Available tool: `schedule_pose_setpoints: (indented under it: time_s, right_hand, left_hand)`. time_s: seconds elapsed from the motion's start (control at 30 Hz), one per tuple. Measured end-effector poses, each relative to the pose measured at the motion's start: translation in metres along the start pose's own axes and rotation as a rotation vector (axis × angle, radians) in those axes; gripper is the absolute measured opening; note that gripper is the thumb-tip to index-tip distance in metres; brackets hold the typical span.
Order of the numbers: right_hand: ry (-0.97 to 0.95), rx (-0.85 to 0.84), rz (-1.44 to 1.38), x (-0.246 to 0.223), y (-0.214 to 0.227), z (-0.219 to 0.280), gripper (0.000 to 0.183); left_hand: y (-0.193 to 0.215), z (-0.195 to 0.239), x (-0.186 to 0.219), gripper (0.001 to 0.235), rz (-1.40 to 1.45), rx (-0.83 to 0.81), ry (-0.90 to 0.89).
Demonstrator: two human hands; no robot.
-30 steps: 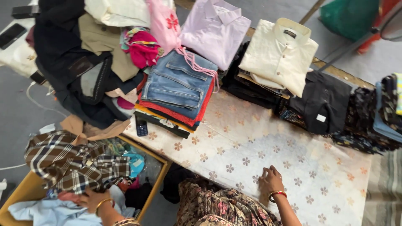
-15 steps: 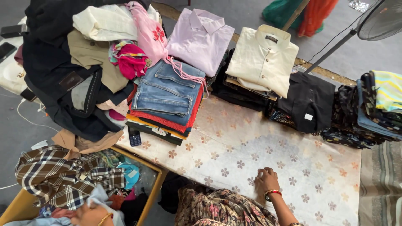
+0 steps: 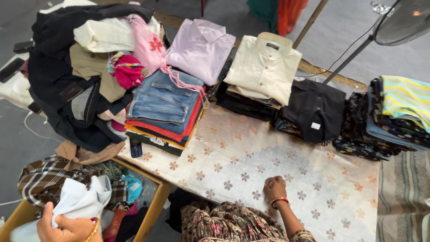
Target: Fold various shirts and trousers on a table.
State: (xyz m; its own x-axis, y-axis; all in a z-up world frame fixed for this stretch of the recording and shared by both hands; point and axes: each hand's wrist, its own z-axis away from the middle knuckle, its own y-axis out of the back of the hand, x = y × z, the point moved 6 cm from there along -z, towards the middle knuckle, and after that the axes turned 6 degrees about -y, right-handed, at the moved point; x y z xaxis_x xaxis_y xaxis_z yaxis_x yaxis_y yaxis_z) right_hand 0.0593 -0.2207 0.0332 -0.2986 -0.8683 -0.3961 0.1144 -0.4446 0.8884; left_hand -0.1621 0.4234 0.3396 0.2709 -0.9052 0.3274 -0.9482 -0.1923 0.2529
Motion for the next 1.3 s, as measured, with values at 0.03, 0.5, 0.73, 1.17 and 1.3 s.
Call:
schedule_pose_setpoints:
  time_s: [0.03, 0.5, 0.73, 1.17, 1.3]
  right_hand:
    - [0.002, 0.006, -0.009, 0.004, 0.002, -0.003, 0.017]
    - [0.593, -0.364, -0.662, -0.081, 0.058, 0.044, 0.107]
    - [0.306, 0.553, -1.005, 0.074, 0.200, -0.035, 0.031]
    - [0.125, -0.105, -0.409, 0.146, 0.263, 0.045, 0.050]
    - [0.028, -0.548, -0.345, 0.140, 0.173, 0.056, 0.054]
  left_hand:
    - [-0.001, -0.015, 0.015, 0.031, 0.005, 0.008, -0.005]
    - [-0.033, -0.145, 0.496, 0.038, 1.383, -0.440, -0.260]
    - [-0.084, -0.117, 0.495, 0.043, 1.651, -0.390, 0.103]
    - [-0.251, 0.126, 0.355, 0.020, 1.069, -0.979, 0.277]
    - [-0.302, 0.251, 0.280, 0.034, 0.477, -1.145, -0.015]
